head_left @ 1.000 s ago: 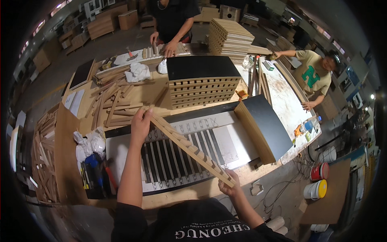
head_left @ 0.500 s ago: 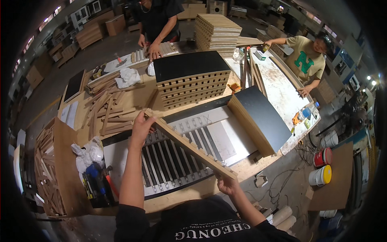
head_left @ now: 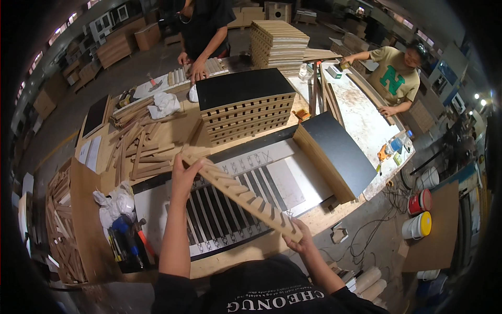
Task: The person aligns a black panel onto a wooden frame and uses a pneumatic nailer to secure it, followed by hammering wooden slats into place to form a slatted structure.
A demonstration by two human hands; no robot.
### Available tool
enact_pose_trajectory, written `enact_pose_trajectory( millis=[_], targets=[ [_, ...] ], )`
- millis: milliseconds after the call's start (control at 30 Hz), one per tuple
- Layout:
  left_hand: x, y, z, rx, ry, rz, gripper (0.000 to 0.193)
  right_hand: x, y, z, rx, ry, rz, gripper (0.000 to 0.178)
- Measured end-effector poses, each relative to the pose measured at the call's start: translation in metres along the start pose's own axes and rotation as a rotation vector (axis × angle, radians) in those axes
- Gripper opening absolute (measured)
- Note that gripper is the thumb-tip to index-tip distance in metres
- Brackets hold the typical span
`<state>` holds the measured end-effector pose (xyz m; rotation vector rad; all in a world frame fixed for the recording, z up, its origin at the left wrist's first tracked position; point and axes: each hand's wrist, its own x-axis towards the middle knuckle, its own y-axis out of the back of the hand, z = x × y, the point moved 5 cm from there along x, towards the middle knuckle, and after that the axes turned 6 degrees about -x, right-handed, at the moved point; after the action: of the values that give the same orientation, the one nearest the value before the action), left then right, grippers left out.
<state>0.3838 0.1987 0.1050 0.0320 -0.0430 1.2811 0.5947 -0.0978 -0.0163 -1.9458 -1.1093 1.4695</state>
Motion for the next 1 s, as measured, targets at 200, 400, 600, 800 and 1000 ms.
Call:
enact_pose_trajectory(
  millis=[200,400,600,800,1000],
  targets=[
    [-0.043,0.016,-0.010,-0.618,0.000,-0.057,0.060,-0.017,-0.021,-0.041,-0.386,0.361,-0.026,0.077],
    [-0.067,0.023,-0.025,-0.615,0.011,-0.121,0.062,-0.008,-0.025,-0.084,-0.543,0.733,0.065,0.060],
    [-0.051,0.020,-0.086,-1.031,0.281,-0.053,0.044,-0.031,-0.046,-0.081,-0.633,0.852,-0.073,0.034],
    [-0.065,0.015,-0.118,-0.557,0.289,-0.071,0.056,-0.053,-0.041,-0.089,-0.654,0.924,-0.041,0.034],
    [-0.034,-0.079,-0.073,0.053,0.087,-0.370,0.060,-0.099,0.027,-0.123,-0.583,1.132,0.247,0.031]
  ],
)
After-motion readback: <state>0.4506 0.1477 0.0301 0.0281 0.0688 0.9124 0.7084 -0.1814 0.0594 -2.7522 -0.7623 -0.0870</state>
